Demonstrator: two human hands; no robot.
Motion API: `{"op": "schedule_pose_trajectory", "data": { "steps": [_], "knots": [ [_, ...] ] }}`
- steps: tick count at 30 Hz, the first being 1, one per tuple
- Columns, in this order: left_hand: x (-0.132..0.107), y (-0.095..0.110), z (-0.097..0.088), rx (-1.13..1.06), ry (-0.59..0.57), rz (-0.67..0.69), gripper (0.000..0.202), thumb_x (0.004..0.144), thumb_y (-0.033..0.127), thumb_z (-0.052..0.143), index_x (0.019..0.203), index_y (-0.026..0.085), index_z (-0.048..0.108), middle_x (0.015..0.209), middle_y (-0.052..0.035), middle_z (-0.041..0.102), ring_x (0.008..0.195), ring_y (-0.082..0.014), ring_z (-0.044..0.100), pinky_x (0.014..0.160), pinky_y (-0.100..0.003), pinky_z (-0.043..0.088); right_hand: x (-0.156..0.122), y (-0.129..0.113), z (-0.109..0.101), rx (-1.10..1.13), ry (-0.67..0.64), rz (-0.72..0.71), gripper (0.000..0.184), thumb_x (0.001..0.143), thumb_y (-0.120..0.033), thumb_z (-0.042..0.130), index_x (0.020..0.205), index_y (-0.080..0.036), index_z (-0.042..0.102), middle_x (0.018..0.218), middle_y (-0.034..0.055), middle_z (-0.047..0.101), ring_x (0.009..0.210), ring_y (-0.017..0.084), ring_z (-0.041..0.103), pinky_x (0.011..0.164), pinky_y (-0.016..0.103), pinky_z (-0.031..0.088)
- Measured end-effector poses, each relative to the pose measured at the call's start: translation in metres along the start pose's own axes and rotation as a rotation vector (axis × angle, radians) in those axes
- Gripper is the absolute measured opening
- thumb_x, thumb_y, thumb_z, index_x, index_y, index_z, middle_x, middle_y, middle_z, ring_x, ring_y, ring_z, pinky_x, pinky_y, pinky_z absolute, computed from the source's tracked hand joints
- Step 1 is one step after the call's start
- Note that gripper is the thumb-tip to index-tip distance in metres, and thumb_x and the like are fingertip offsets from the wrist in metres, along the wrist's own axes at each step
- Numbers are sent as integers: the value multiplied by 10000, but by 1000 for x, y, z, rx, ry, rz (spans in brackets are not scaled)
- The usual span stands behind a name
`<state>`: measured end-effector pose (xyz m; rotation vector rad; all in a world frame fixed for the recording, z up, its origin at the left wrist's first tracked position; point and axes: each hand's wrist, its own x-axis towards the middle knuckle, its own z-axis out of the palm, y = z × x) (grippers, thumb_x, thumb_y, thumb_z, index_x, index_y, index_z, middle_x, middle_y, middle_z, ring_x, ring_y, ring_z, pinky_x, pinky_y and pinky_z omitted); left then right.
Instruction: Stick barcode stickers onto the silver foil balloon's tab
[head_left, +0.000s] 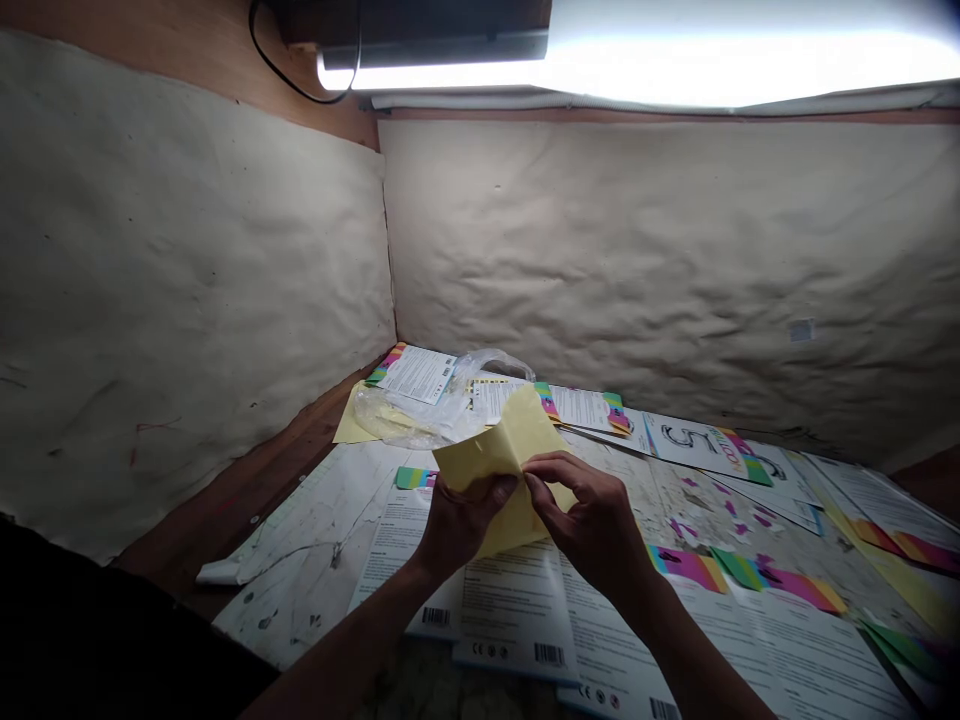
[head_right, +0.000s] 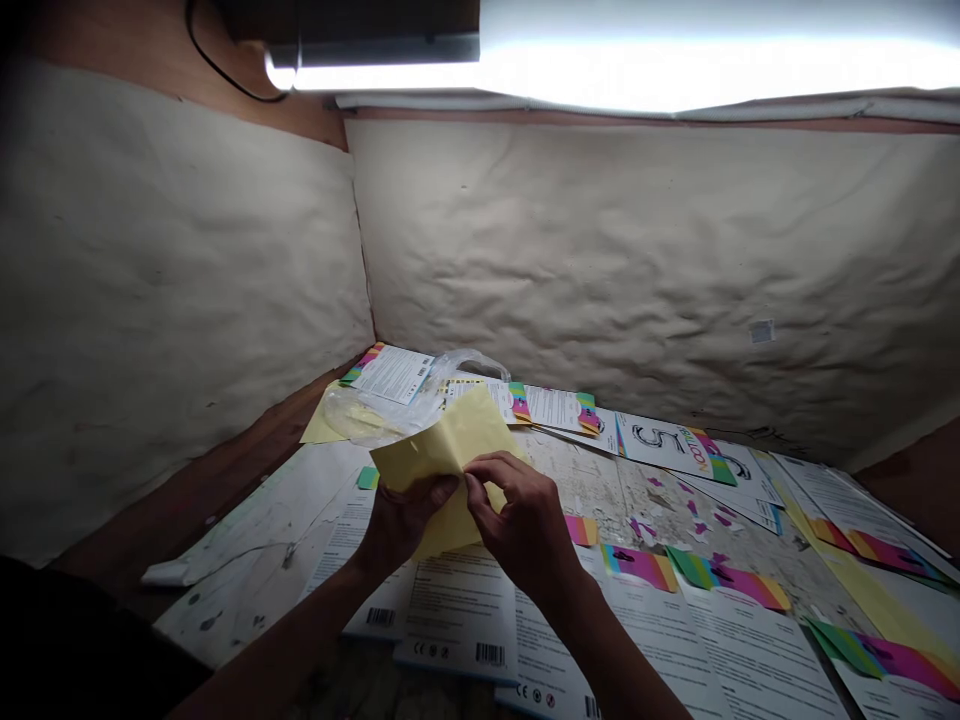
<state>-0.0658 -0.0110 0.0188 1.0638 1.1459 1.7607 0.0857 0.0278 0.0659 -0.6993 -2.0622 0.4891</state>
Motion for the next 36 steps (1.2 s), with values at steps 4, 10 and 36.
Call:
{"op": "schedule_pose_trajectory", "data": {
  "steps": [4, 10, 36],
  "knots": [
    [0, -2, 0, 23, -14, 9, 238, 737, 265, 759, 950, 167, 715, 921, -46, 737, 849, -201, 680, 745, -249, 540, 1, 3, 1, 18, -23, 4, 69, 859, -194, 606, 894, -189, 666, 880, 54, 682, 791, 182, 646, 706, 294, 521],
    [-1, -4, 0, 59, 9, -20, 272, 723, 285, 765, 956, 154, 710, 933, -68, 733, 850, -219, 677, 742, -266, 539, 3, 5, -4, 92, -67, 60, 115, 874, -187, 572, 852, -188, 685, 864, 47, 689, 772, 172, 647, 700, 283, 518],
    [49, 19, -41, 51, 690, 428, 320, 761, 286, 738, 1022, 119, 657, 1025, -91, 703, 1005, -232, 657, 882, -327, 544, -38, 89, 33, -275, -196, -198, 182, 927, -182, 511, 982, -152, 682, 971, 104, 701, 876, 195, 669, 744, 306, 561]
  ]
}}
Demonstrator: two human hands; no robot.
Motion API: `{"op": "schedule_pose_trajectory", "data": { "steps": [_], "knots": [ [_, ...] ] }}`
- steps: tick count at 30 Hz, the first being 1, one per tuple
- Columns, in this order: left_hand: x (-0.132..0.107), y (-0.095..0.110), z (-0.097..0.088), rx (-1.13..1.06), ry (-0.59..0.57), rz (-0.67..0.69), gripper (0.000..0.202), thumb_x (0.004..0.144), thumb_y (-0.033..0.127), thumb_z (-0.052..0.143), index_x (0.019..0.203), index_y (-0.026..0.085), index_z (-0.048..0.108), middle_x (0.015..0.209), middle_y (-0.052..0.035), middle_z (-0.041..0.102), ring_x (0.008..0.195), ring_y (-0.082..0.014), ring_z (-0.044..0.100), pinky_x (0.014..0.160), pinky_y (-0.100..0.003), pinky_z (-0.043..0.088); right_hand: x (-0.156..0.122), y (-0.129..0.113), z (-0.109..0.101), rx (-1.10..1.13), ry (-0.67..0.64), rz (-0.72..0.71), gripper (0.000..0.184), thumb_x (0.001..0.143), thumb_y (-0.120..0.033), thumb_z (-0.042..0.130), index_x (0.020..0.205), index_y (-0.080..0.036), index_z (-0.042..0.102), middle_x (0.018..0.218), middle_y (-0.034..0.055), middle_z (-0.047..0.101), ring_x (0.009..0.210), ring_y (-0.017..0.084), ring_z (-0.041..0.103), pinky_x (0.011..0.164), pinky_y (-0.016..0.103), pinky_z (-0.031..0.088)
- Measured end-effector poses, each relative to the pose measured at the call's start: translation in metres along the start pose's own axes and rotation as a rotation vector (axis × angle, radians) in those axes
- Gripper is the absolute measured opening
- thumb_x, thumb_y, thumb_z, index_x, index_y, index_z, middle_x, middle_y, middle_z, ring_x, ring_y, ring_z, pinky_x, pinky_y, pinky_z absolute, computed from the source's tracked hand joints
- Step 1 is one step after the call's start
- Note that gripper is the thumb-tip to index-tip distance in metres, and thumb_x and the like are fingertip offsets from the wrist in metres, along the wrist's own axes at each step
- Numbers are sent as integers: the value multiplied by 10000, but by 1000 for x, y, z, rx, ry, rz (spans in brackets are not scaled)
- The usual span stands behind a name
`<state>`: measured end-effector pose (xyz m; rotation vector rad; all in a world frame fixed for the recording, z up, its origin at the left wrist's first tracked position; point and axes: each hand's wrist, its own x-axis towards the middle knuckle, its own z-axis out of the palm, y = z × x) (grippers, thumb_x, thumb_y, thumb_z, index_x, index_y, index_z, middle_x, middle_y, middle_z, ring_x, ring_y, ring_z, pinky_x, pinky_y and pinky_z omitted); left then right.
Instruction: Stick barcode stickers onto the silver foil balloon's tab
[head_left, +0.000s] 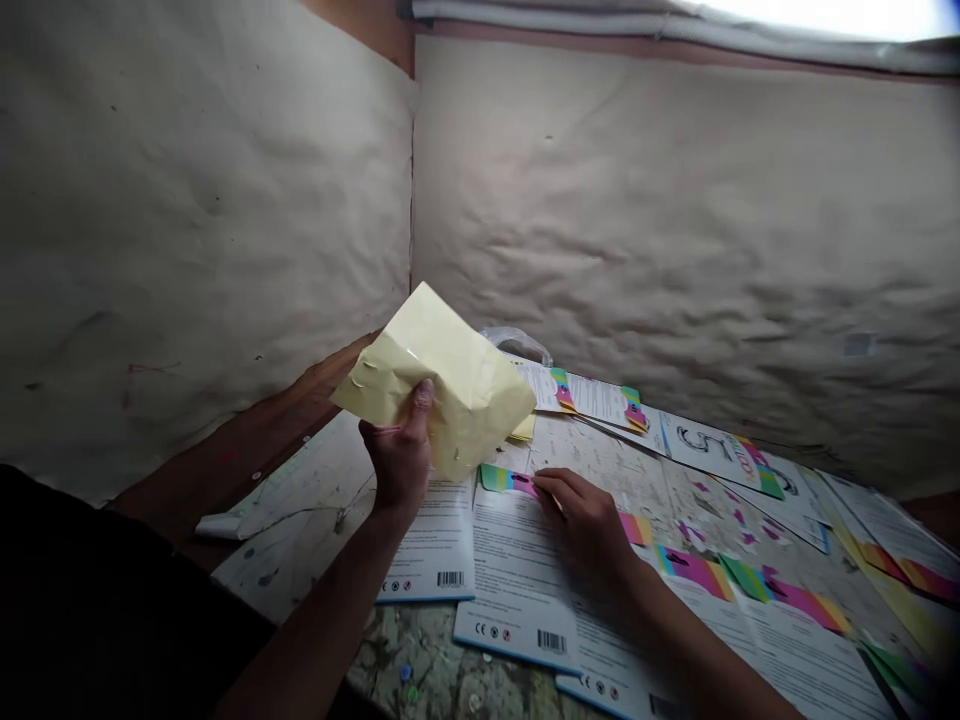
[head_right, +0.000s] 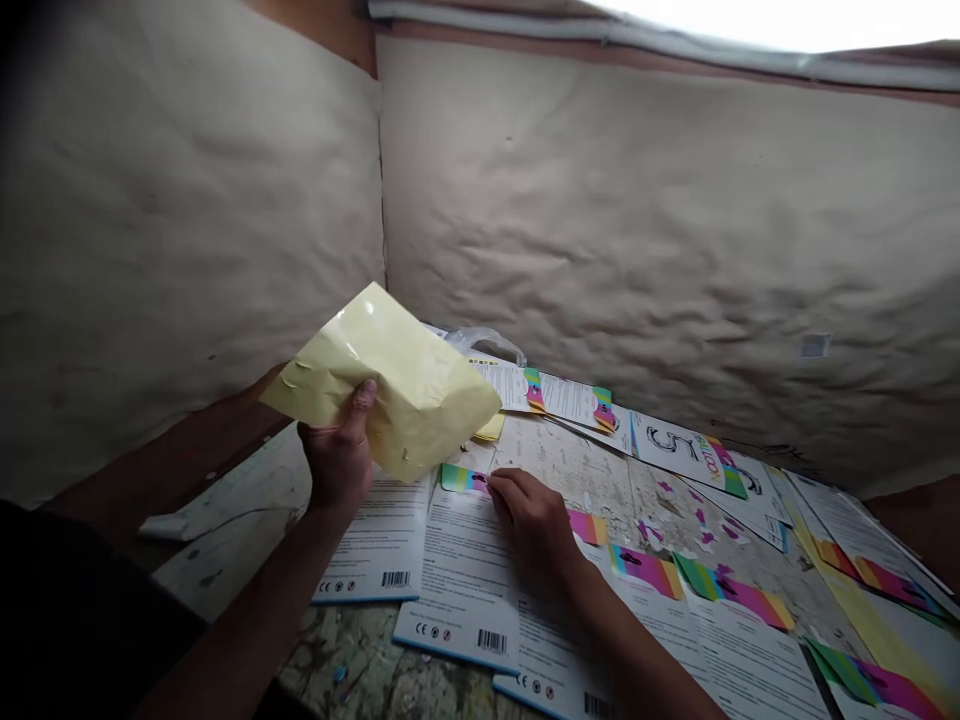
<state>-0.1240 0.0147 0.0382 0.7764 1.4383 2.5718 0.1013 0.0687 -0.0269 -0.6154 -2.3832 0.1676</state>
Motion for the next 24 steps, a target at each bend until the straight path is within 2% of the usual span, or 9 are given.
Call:
{"op": "schedule_pose_trajectory", "data": {
  "steps": [3, 6, 10, 17, 24],
  "knots": [
    [-5, 2, 1, -6, -10, 13, 284, 766, 268, 737, 996, 124, 655, 998, -77, 703, 994, -228, 661, 873, -327, 552, -4, 4, 10, -118, -76, -67, 197, 931, -180, 495, 996, -143, 678, 992, 110, 703, 866, 200, 676, 698, 296, 563],
    [-7, 4, 1, -8, -23, 6, 283, 775, 260, 730, 1011, 126, 650, 1022, -80, 698, 1005, -229, 658, 877, -330, 555, -5, 2, 15, -172, -94, -76, 203, 936, -204, 490, 967, -153, 684, 985, 100, 709, 842, 196, 682, 675, 285, 553],
    [-6, 4, 0, -5, -48, -9, 314, 778, 266, 727, 1044, 123, 642, 1057, -86, 694, 990, -229, 664, 886, -340, 555, -4, 0, 18, -209, -103, -83, 216, 944, -207, 480, 939, -166, 692, 967, 89, 716, 834, 186, 678, 665, 264, 524],
    [-9, 6, 1, -18, -41, -24, 248, 772, 240, 734, 983, 131, 663, 1014, -67, 710, 982, -216, 670, 882, -318, 556, -1, -3, 18, -283, -166, -99, 208, 953, -210, 486, 966, -168, 689, 990, 76, 717, 848, 191, 666, 651, 267, 486],
    [-9, 8, 1, -30, -85, -65, 281, 768, 268, 737, 1001, 129, 664, 1024, -80, 711, 986, -227, 670, 871, -328, 560, -4, -3, 19, -258, -130, -73, 224, 960, -219, 477, 976, -179, 697, 985, 73, 724, 835, 180, 679, 630, 248, 475]
  ]
}}
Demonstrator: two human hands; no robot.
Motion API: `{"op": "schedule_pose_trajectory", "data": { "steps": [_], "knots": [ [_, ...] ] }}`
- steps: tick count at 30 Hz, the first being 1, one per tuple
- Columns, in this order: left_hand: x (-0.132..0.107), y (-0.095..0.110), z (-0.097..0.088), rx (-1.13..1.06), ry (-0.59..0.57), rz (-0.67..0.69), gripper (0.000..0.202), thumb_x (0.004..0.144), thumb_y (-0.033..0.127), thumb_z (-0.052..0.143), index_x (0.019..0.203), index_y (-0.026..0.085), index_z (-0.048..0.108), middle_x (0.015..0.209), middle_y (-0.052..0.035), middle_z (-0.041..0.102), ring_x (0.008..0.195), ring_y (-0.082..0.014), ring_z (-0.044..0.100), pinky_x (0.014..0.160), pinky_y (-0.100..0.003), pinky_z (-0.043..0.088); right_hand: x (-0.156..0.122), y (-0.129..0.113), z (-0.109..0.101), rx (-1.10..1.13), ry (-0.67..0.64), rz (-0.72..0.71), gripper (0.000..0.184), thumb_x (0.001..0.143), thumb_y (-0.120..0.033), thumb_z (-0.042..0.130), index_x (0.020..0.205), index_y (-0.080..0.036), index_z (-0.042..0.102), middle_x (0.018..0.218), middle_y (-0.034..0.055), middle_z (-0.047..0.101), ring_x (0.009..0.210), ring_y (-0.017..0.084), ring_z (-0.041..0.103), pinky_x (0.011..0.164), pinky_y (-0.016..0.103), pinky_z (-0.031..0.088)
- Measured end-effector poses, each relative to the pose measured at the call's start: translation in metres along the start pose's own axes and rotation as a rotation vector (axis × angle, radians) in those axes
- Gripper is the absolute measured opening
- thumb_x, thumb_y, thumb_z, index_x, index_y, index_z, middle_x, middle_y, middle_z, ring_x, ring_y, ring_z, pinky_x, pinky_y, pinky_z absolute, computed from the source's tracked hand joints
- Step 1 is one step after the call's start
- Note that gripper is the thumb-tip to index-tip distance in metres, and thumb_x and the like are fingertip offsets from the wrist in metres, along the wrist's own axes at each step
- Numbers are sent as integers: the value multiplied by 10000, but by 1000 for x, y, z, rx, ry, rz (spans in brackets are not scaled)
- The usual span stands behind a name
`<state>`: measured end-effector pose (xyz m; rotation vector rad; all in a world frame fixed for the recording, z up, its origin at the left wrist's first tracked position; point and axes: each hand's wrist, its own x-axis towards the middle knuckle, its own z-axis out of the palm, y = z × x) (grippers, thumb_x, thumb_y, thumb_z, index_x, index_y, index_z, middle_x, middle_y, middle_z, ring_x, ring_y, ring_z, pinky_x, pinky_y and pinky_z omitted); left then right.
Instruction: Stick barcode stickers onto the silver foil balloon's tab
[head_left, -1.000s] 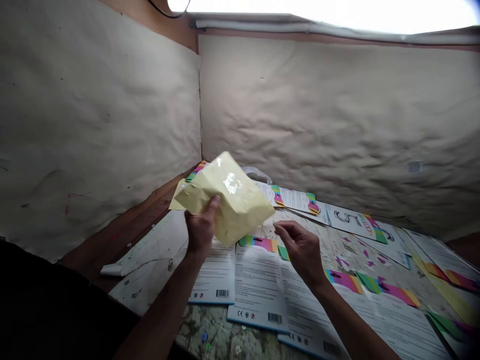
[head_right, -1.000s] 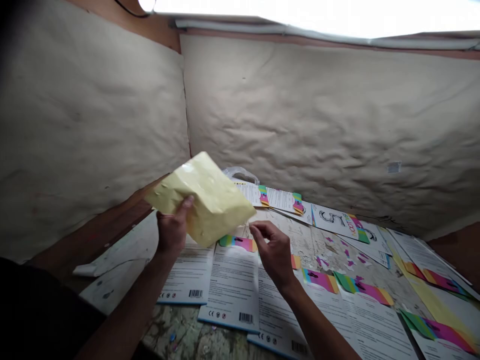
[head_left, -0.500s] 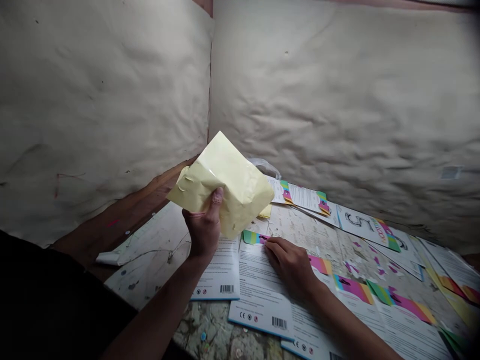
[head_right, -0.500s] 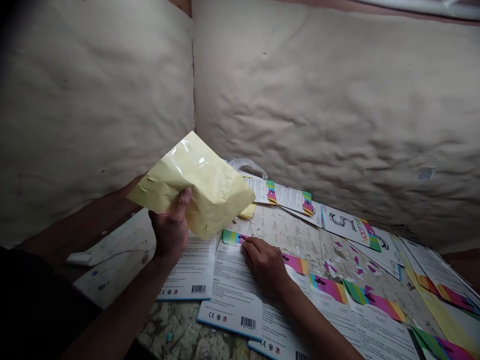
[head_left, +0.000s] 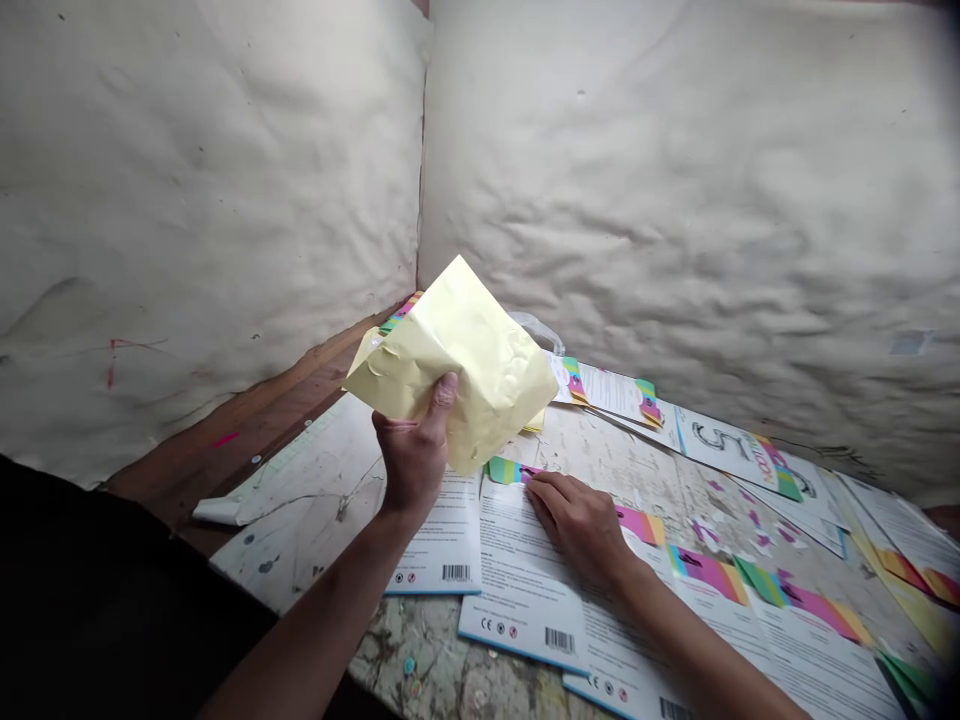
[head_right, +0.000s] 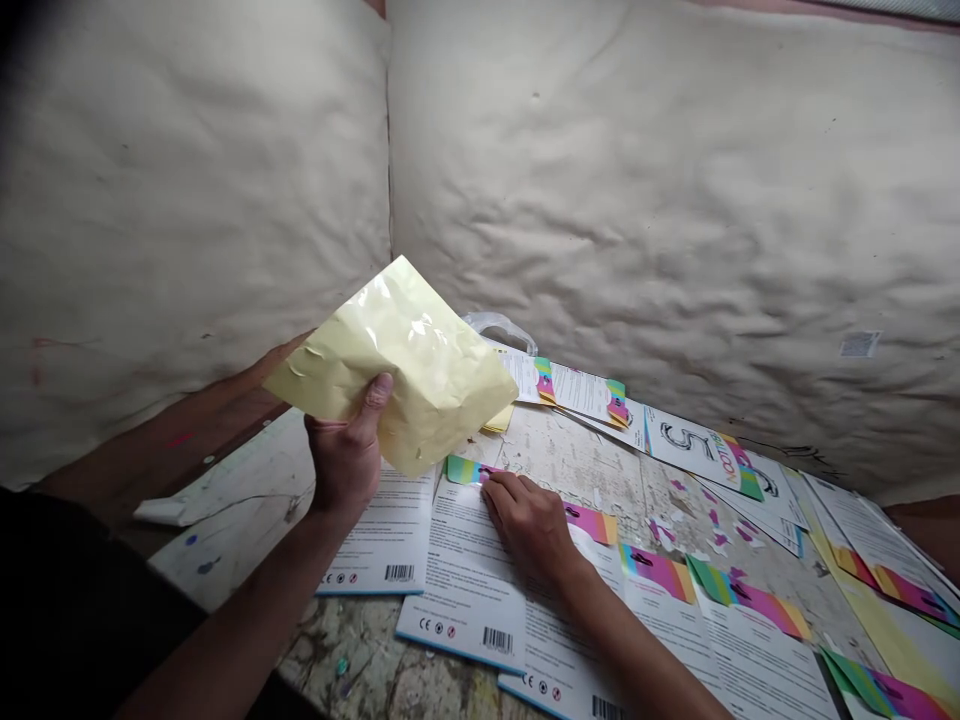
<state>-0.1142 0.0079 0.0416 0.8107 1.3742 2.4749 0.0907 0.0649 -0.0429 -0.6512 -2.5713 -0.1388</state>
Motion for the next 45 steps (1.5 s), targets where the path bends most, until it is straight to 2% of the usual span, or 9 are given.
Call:
{"op": "schedule_pose_trajectory", "data": {
  "steps": [8, 12, 18, 24, 34, 39, 45],
  "knots": [
    [-1, 1, -1, 18, 10, -29, 293, 748, 294, 753, 970, 125, 663, 993, -83, 715, 989, -245, 669, 876, -356, 560, -1, 1, 4, 62, -10, 78, 234, 971, -241, 449, 963, -162, 670, 966, 74, 723, 808, 166, 686, 655, 240, 468],
    [-1, 1, 0, -7, 6, -19, 266, 751, 264, 753, 963, 130, 666, 993, -72, 717, 993, -237, 668, 877, -341, 557, -2, 2, 7, 14, -19, 89, 250, 976, -268, 440, 908, -156, 653, 758, 45, 702, 634, 151, 649, 574, 238, 410],
    [-4, -2, 1, -23, -17, -66, 273, 760, 263, 745, 973, 110, 670, 993, -85, 721, 972, -239, 679, 848, -320, 569, 3, 3, 5, -11, 16, 160, 263, 977, -243, 392, 917, -143, 628, 514, -27, 558, 414, 110, 515, 469, 234, 294],
    [-5, -1, 1, -25, -28, -63, 277, 762, 250, 743, 990, 112, 671, 1010, -88, 723, 970, -235, 681, 845, -315, 570, 2, 0, 6, 0, 15, 85, 250, 962, -239, 433, 861, -155, 646, 645, 22, 645, 546, 125, 589, 519, 228, 331],
    [-4, -1, -1, -33, -39, -63, 268, 763, 252, 745, 986, 124, 672, 1000, -81, 724, 972, -233, 681, 851, -321, 571, -1, 0, 11, -74, -7, 82, 223, 952, -223, 472, 841, -174, 659, 670, 16, 611, 582, 123, 551, 532, 253, 290],
    [-3, -3, -2, -37, -67, -62, 310, 769, 242, 740, 1042, 120, 658, 1053, -91, 710, 996, -229, 671, 865, -319, 565, -2, -1, 11, -81, -20, 68, 230, 958, -222, 468, 857, -180, 670, 692, 19, 626, 603, 125, 550, 538, 263, 268],
    [-3, -3, -2, -47, -52, -56, 287, 762, 238, 746, 1012, 120, 668, 1021, -81, 716, 975, -221, 677, 866, -311, 561, 1, -1, 6, -83, -114, 35, 232, 966, -229, 454, 886, -193, 669, 726, 19, 633, 628, 132, 557, 533, 267, 249]
  ]
}}
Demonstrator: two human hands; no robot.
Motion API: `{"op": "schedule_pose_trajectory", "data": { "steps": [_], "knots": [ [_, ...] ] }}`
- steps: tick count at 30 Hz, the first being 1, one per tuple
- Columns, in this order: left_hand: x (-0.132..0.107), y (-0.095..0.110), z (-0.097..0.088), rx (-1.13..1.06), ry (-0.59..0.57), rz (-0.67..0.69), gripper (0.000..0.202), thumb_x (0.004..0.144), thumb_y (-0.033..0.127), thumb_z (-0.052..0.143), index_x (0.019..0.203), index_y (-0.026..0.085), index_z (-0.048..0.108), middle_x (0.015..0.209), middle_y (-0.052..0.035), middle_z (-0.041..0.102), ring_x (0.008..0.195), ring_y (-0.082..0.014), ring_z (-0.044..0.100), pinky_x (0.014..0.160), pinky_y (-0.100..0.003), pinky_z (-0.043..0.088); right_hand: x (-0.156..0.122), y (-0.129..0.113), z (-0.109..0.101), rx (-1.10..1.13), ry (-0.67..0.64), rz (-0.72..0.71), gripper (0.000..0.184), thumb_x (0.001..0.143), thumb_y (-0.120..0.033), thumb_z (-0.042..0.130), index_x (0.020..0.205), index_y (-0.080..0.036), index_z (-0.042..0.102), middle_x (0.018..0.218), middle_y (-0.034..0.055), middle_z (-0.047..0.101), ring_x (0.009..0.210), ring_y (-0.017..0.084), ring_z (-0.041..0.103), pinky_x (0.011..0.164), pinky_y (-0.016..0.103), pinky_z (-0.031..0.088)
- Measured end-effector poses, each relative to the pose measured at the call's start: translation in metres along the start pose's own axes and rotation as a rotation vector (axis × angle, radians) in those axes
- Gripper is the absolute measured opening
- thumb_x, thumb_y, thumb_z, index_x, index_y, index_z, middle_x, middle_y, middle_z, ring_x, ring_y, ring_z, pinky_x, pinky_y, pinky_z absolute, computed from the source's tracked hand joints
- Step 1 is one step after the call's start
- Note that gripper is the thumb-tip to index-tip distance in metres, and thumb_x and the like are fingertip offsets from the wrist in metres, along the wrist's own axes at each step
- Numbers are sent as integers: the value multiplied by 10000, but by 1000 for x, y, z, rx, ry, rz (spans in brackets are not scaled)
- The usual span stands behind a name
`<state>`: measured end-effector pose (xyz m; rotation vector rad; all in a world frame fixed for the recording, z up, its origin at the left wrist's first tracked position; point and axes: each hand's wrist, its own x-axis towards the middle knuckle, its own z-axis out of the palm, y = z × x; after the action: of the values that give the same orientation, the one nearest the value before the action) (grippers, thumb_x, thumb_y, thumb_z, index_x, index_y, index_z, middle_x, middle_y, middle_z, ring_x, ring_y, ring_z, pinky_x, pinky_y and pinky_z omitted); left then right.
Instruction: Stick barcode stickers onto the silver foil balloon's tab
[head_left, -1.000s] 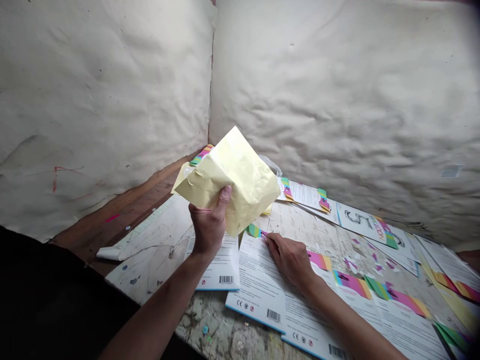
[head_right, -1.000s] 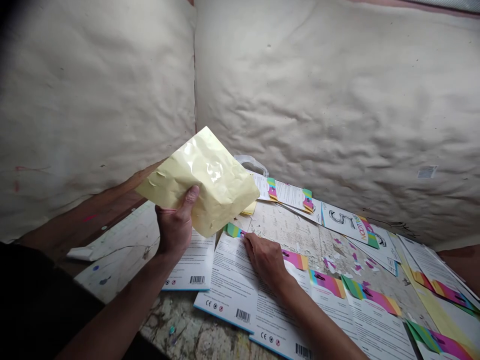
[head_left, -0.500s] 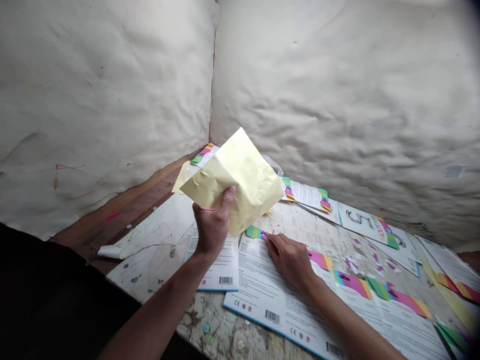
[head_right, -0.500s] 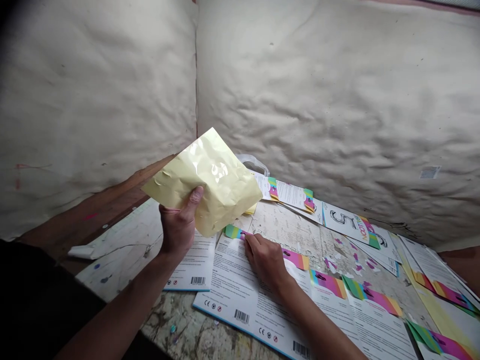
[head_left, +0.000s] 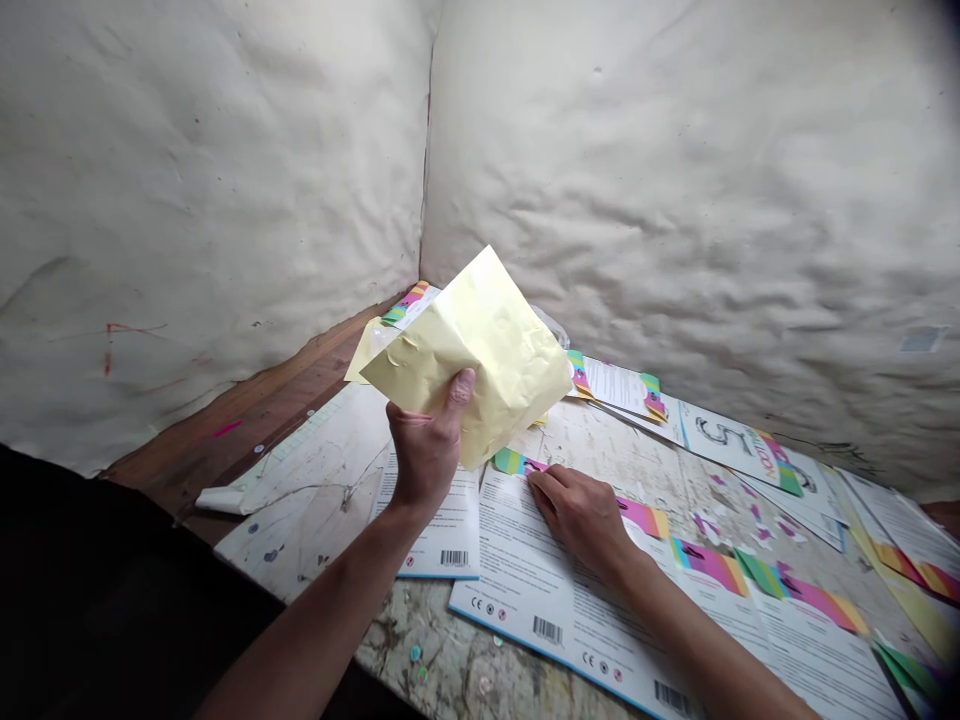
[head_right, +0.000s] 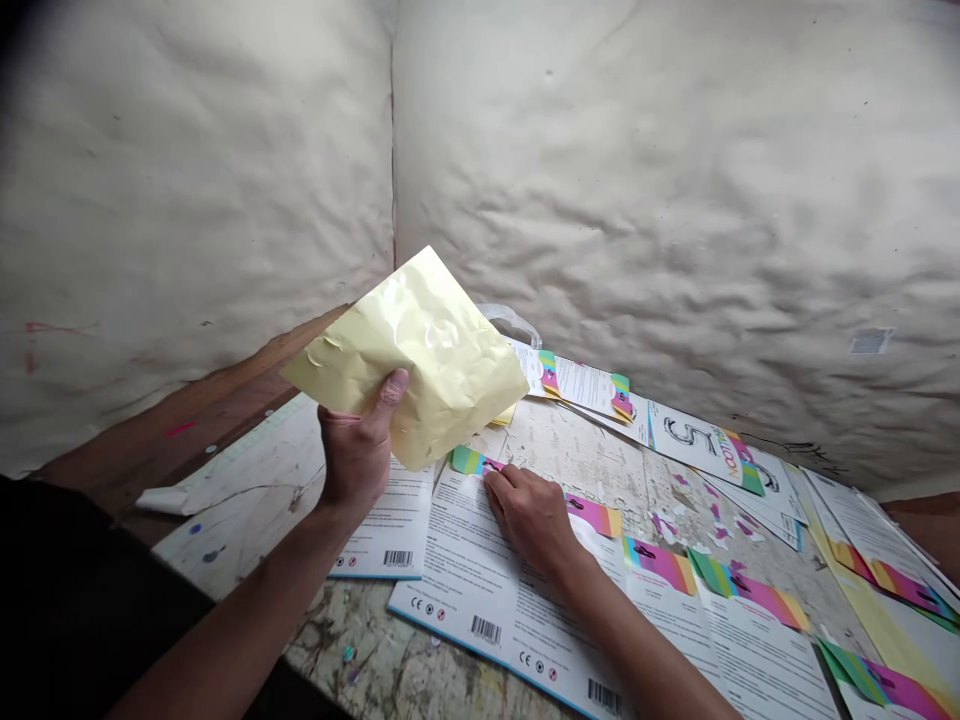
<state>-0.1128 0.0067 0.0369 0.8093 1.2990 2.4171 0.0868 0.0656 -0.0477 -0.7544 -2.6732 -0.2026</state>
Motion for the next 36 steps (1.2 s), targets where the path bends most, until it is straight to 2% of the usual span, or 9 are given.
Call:
{"op": "schedule_pose_trajectory", "data": {
  "steps": [7, 11, 15, 20, 22, 24, 27, 31, 36],
  "knots": [
    [0, 0, 0, -10, -7, -1, 282, 764, 228, 743, 1016, 122, 675, 1019, -78, 719, 947, -210, 684, 853, -304, 562, 6, -8, -23, -1, -238, -37, 256, 976, -257, 410, 879, -197, 640, 805, 57, 628, 708, 176, 573, 555, 267, 340],
    [0, 1, 1, -5, 1, -14, 276, 758, 234, 746, 1001, 124, 677, 1023, -80, 719, 951, -217, 683, 839, -306, 565, -3, -22, -34, -4, -303, -19, 293, 949, -333, 455, 1162, -170, 572, 1079, 131, 623, 932, 270, 582, 698, 356, 485],
    [-1, 0, 2, -32, -5, -44, 263, 741, 243, 760, 969, 134, 686, 997, -70, 725, 961, -218, 680, 842, -300, 558, -17, -26, -31, 105, -275, 46, 411, 950, -312, 452, 1345, -195, 449, 1308, 125, 537, 1141, 297, 518, 844, 425, 517],
    [-1, -13, 4, -194, 17, -242, 308, 699, 258, 794, 967, 146, 691, 1009, -61, 724, 996, -224, 666, 869, -306, 546, -23, -21, -30, 462, -103, 220, 194, 925, -324, 517, 1075, -245, 611, 1332, 72, 546, 1191, 276, 522, 964, 465, 466],
    [-1, -19, 4, -305, 20, -368, 350, 697, 253, 798, 1021, 185, 684, 1084, -41, 706, 1033, -212, 650, 892, -302, 538, -20, -19, -34, 728, 74, 470, 227, 891, -400, 572, 1050, -240, 593, 1327, 87, 546, 1210, 277, 521, 1003, 473, 444],
    [-3, -25, 6, -431, -2, -532, 396, 703, 256, 796, 1077, 220, 668, 1161, -29, 679, 1062, -205, 636, 909, -300, 531, -13, -18, -38, 1088, 223, 777, 416, 867, -497, 581, 1197, -254, 506, 1355, 101, 519, 1207, 267, 540, 1018, 464, 446],
    [-9, -29, 8, -590, -78, -777, 414, 716, 272, 788, 1101, 198, 655, 1170, -53, 674, 1076, -220, 629, 919, -316, 529, 5, -15, -41, 1614, 208, 1037, 565, 859, -581, 540, 1303, -256, 412, 1349, 121, 529, 1128, 256, 612, 986, 436, 488],
    [-22, -31, 11, -683, -200, -896, 419, 731, 257, 776, 1116, 169, 638, 1134, -74, 688, 1060, -229, 638, 914, -326, 531, 30, -7, -40, 1881, 100, 890, 497, 864, -561, 529, 1209, -205, 526, 1184, 133, 649, 1009, 291, 670, 865, 468, 556],
    [-17, -31, 6, -617, -278, -826, 439, 707, 231, 768, 1121, 173, 636, 1080, -68, 707, 1004, -230, 658, 882, -325, 532, 41, 28, -51, 1805, 349, 845, 393, 737, -370, 731, 1067, -189, 617, 1072, 93, 714, 996, 302, 673, 797, 408, 587]
  ]
}}
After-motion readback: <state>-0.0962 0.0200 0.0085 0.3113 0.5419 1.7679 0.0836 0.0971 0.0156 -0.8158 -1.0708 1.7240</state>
